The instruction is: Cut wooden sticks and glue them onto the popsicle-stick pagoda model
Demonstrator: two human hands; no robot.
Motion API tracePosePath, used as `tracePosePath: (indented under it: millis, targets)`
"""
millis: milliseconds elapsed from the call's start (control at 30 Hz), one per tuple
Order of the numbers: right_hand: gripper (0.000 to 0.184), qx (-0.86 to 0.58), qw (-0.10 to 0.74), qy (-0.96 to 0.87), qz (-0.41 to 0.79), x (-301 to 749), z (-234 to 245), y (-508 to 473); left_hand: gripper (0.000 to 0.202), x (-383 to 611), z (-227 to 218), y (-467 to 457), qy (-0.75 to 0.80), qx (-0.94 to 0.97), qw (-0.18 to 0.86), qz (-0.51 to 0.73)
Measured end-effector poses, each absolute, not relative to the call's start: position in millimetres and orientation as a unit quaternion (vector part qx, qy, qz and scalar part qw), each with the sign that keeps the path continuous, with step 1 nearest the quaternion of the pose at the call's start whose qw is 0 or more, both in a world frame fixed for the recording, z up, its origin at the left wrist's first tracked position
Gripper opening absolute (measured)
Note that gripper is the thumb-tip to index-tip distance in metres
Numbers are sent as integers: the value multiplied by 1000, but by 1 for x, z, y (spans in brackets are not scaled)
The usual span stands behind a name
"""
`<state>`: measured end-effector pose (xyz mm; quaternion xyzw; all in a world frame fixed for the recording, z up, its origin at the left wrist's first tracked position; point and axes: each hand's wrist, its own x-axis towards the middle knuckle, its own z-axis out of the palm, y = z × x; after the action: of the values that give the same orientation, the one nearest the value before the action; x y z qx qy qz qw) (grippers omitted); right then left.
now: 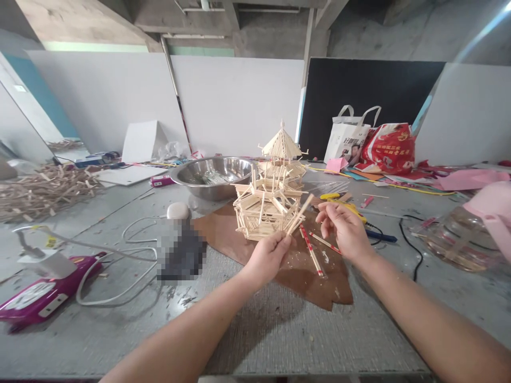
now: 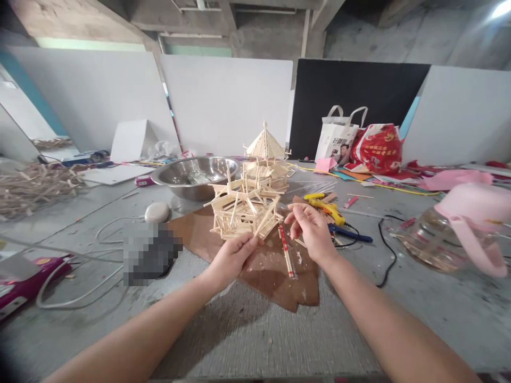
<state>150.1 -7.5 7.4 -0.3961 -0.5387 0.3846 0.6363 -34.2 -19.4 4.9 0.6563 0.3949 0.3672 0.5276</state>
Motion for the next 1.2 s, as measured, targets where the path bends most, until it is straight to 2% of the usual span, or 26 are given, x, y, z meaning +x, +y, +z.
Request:
tracePosePath:
  millis: [133,233,367,700,1200]
  targets:
    - [23,-419,580,-574,399,148,3,-7,27,-34,7,-17,399,540,566,480]
    - [22,-439,510,-621,401,142,-1,-10,26,-34,4,-14,402,488,587,506]
    - [23,-458,465,-652,386,138,-2,-13,29,-29,-1,-16,404,462,599,514]
    - [23,-480,423,-675,366,138,-4,-12,32,-24,-10,-18,444,413,592,530]
    - [23,-490,411,-685,349,138,-4,-12,27,-26,-5,-18,455,442,561,532]
